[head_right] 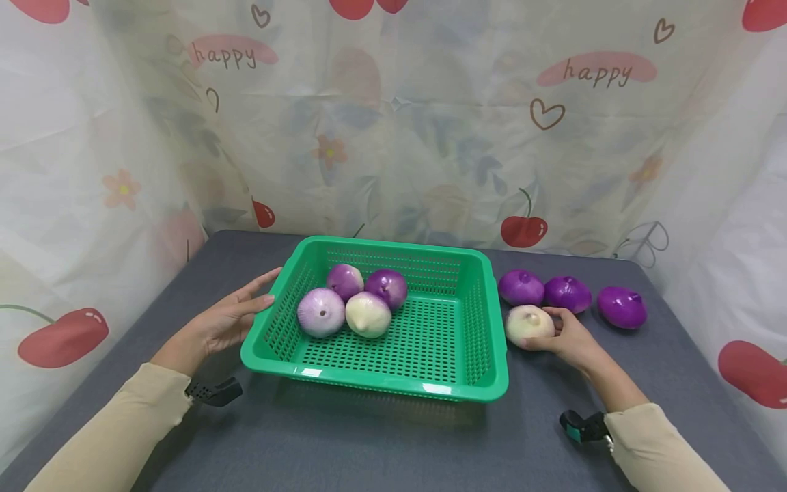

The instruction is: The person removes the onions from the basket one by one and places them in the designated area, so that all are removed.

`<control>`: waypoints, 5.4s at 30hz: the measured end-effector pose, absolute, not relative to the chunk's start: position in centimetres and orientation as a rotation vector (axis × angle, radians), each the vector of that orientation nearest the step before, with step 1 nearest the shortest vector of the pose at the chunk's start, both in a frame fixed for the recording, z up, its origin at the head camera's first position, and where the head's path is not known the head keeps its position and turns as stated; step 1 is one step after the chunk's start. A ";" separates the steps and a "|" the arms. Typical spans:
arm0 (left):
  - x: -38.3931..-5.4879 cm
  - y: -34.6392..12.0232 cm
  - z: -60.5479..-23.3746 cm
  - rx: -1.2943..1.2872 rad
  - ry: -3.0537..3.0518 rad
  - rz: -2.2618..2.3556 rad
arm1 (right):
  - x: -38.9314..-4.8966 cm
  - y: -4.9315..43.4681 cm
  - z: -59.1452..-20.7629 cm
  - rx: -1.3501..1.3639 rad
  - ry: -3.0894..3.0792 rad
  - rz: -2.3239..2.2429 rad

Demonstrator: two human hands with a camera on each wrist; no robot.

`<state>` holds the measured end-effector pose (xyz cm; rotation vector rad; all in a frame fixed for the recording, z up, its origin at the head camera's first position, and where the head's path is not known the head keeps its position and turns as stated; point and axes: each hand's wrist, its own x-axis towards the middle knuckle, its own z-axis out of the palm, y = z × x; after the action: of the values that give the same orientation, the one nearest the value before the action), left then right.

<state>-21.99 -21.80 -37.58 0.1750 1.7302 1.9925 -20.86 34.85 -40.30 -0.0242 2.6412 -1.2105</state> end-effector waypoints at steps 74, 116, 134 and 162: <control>-22.3 -22.0 -38.0 0.208 1.734 1.982 | -25.8 13.5 -31.4 -0.722 2.353 -1.483; -22.1 -21.9 -37.8 0.208 1.716 1.991 | -25.1 11.6 -34.2 -0.893 2.259 -0.814; -22.2 -22.0 -37.9 0.199 1.726 1.994 | -24.0 17.3 -27.2 -0.850 2.249 -1.360; -22.0 -21.9 -37.7 0.192 1.732 1.988 | -19.3 36.3 -28.8 -0.301 2.533 -2.008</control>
<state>-21.99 -21.87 -37.73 0.1917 1.7318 1.9883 -19.26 36.28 -28.76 -0.3013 2.5331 -2.0085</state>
